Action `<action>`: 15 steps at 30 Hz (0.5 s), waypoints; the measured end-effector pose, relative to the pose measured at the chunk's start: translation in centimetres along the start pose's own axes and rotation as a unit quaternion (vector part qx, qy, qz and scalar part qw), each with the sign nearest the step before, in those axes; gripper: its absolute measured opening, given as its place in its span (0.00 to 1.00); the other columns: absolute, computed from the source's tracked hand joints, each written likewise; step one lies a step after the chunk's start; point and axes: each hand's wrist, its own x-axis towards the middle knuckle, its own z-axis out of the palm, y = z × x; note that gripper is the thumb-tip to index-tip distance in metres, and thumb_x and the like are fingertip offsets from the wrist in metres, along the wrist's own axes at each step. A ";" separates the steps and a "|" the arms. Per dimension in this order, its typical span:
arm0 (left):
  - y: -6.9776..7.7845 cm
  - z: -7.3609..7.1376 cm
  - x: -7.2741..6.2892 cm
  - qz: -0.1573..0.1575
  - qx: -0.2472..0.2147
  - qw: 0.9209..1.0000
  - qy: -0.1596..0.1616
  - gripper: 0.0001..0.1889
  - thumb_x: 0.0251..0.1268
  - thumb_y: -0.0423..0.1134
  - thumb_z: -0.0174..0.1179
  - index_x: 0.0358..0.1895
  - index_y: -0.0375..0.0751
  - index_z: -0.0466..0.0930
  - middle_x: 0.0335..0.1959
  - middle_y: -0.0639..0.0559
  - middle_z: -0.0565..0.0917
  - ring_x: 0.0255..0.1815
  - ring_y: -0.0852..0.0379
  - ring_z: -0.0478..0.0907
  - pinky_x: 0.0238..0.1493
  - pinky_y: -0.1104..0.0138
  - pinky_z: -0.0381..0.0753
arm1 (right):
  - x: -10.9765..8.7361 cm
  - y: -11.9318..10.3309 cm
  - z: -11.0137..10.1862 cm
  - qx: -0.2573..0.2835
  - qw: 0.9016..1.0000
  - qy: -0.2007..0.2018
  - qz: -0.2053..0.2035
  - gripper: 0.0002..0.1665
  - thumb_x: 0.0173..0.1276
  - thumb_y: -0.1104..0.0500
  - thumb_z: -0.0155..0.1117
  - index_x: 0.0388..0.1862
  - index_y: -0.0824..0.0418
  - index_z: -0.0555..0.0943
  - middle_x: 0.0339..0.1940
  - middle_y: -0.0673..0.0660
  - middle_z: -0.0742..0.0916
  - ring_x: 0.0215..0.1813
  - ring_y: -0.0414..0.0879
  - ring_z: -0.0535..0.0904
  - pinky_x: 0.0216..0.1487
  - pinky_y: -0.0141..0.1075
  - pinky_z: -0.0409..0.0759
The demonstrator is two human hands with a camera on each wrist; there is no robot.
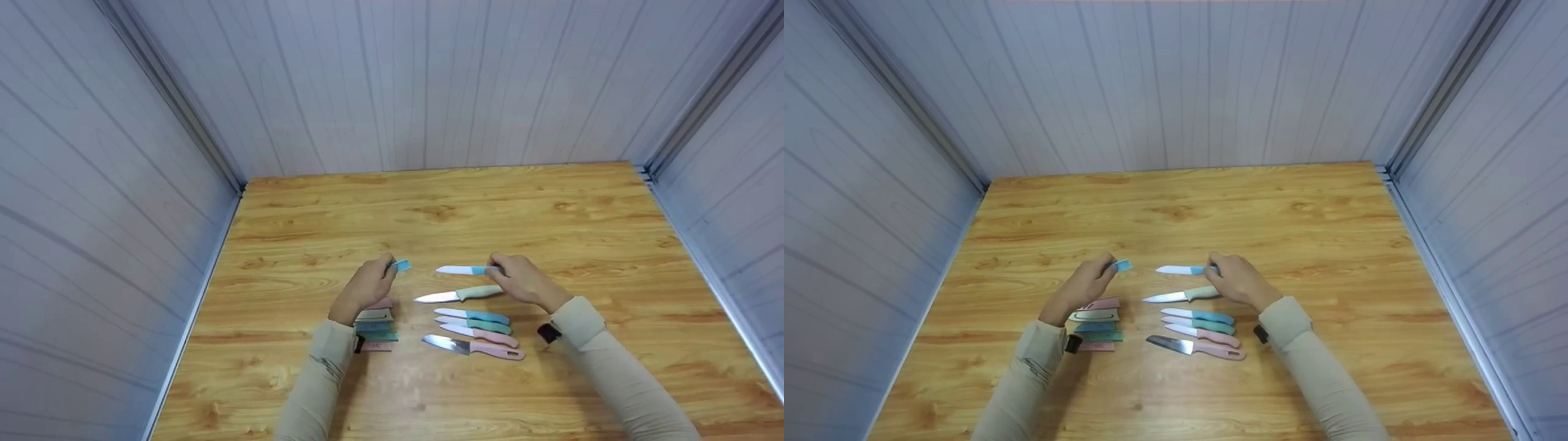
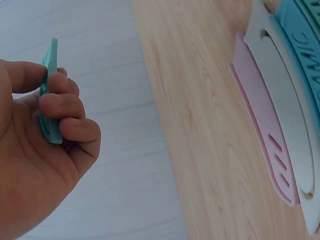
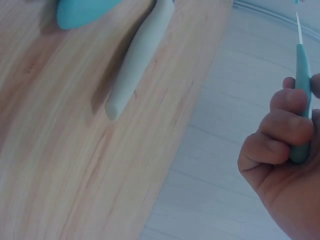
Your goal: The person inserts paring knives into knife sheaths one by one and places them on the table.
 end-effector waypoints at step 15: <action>2.9 0.8 0.2 0.030 -0.008 0.999 -0.015 0.12 0.77 0.39 0.40 0.38 0.41 0.72 0.19 0.56 0.66 0.14 0.62 0.62 0.22 0.68 0.64 | 0.7 -1.9 -0.4 -0.012 0.999 0.030 -0.028 0.25 0.71 0.38 0.50 0.26 0.57 0.75 0.13 0.46 0.66 0.17 0.40 0.60 0.23 0.35 0.62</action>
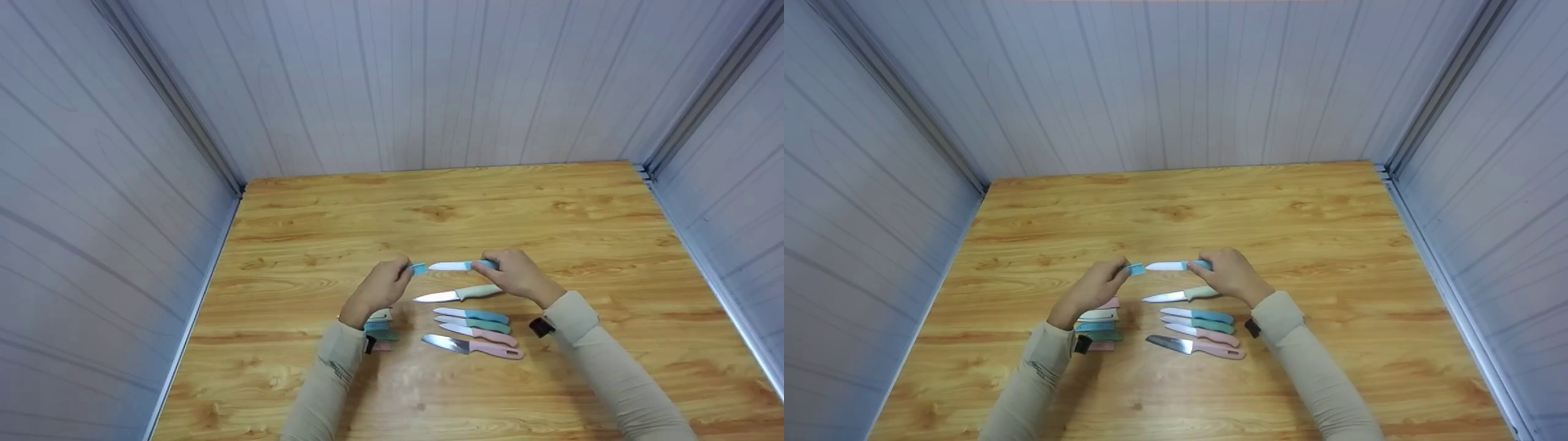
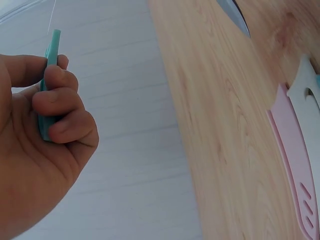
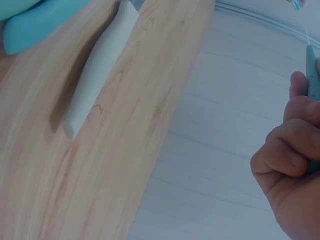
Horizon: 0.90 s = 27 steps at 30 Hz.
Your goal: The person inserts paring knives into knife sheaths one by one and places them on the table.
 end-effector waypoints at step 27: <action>0.4 0.6 0.0 0.028 -0.008 0.999 0.013 0.10 0.76 0.42 0.45 0.38 0.42 0.72 0.23 0.56 0.66 0.22 0.61 0.63 0.27 0.68 0.64 | 0.5 -0.7 -0.1 0.006 0.999 -0.003 -0.051 0.24 0.69 0.42 0.56 0.36 0.61 0.85 0.21 0.48 0.82 0.17 0.37 0.68 0.23 0.34 0.70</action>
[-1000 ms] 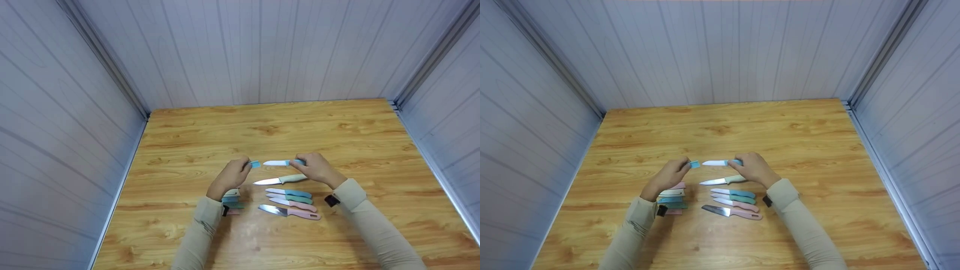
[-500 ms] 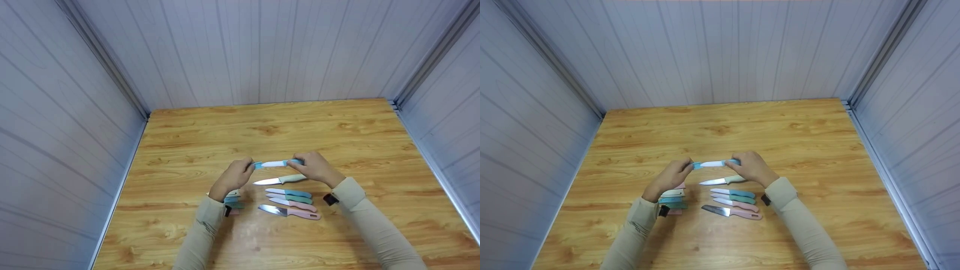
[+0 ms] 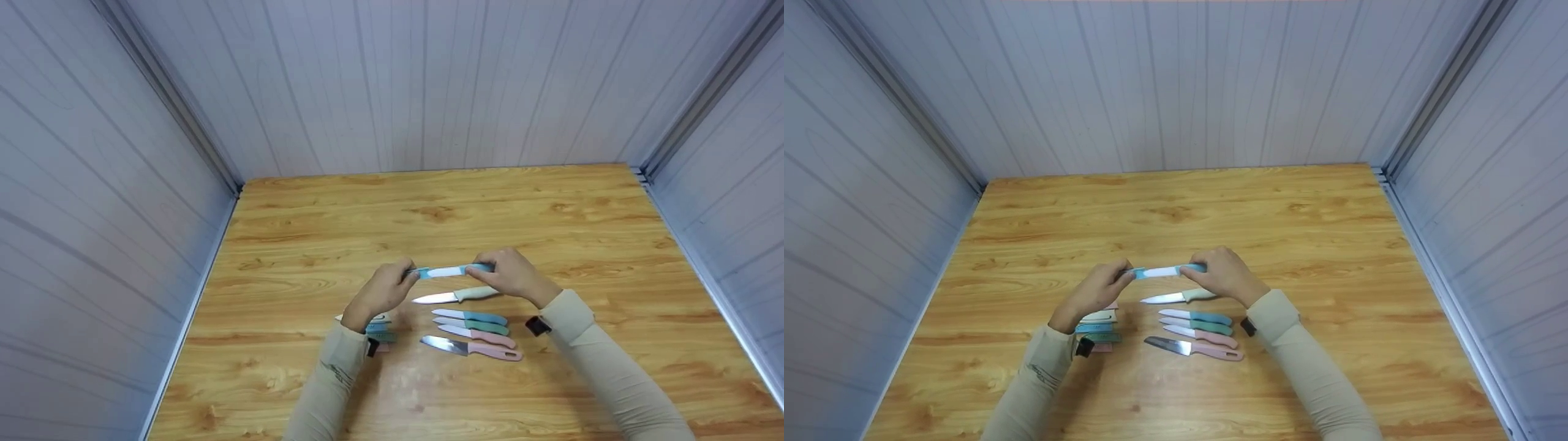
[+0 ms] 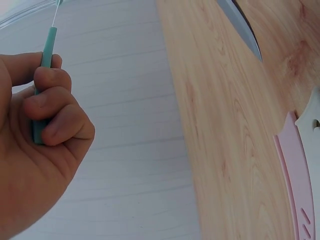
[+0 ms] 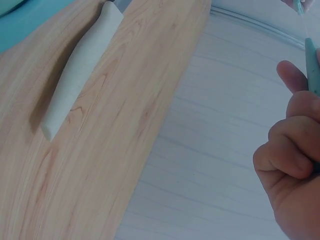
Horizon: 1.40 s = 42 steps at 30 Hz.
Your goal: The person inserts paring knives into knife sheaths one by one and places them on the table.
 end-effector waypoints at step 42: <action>0.7 0.1 -0.1 0.030 0.048 0.998 0.027 0.12 0.76 0.42 0.45 0.35 0.42 0.74 0.20 0.57 0.68 0.20 0.61 0.63 0.26 0.68 0.64 | 0.5 -0.4 0.8 0.010 0.999 -0.020 -0.025 0.22 0.71 0.41 0.52 0.28 0.54 0.82 0.15 0.44 0.76 0.14 0.35 0.60 0.20 0.31 0.64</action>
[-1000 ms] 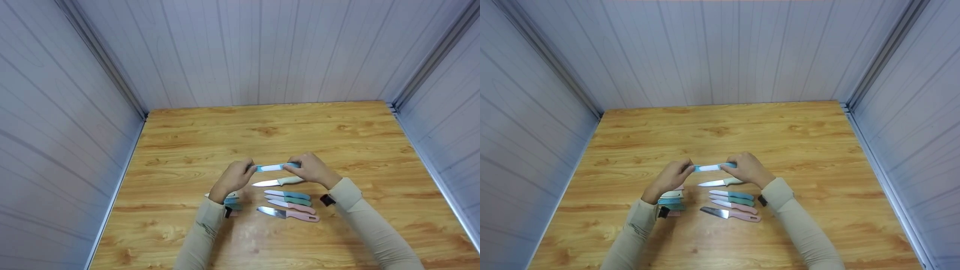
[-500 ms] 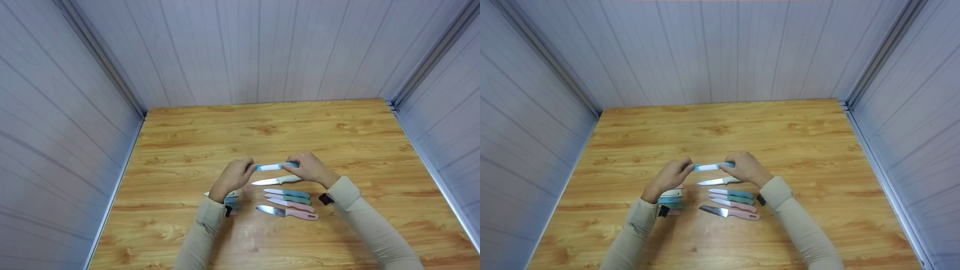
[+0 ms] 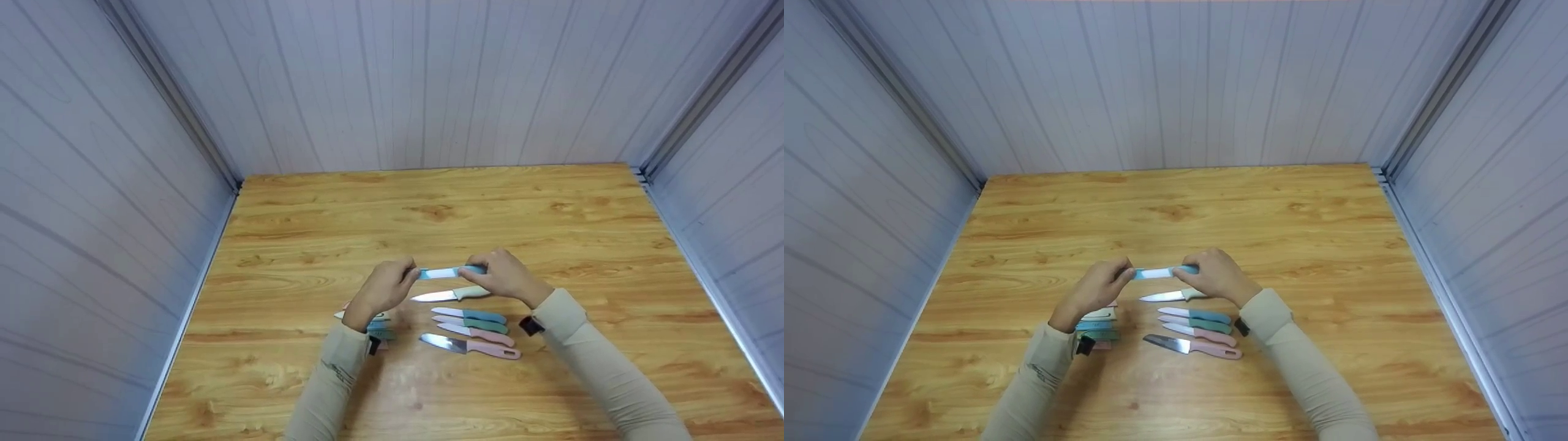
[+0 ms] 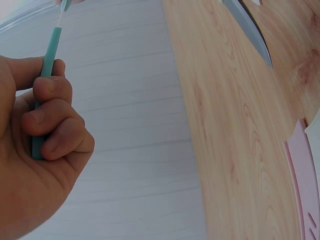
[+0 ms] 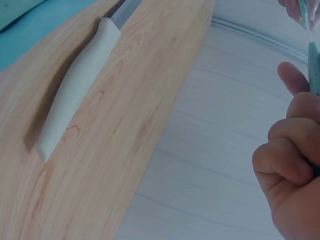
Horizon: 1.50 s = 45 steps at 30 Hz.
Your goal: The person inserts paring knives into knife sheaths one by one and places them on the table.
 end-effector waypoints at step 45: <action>0.6 0.6 0.5 -0.008 0.007 1.000 0.014 0.12 0.75 0.41 0.46 0.33 0.41 0.74 0.19 0.58 0.66 0.18 0.62 0.61 0.24 0.69 0.63 | 0.4 -0.7 0.2 0.005 1.000 0.001 -0.001 0.22 0.71 0.43 0.54 0.32 0.57 0.85 0.19 0.46 0.81 0.14 0.36 0.63 0.23 0.33 0.69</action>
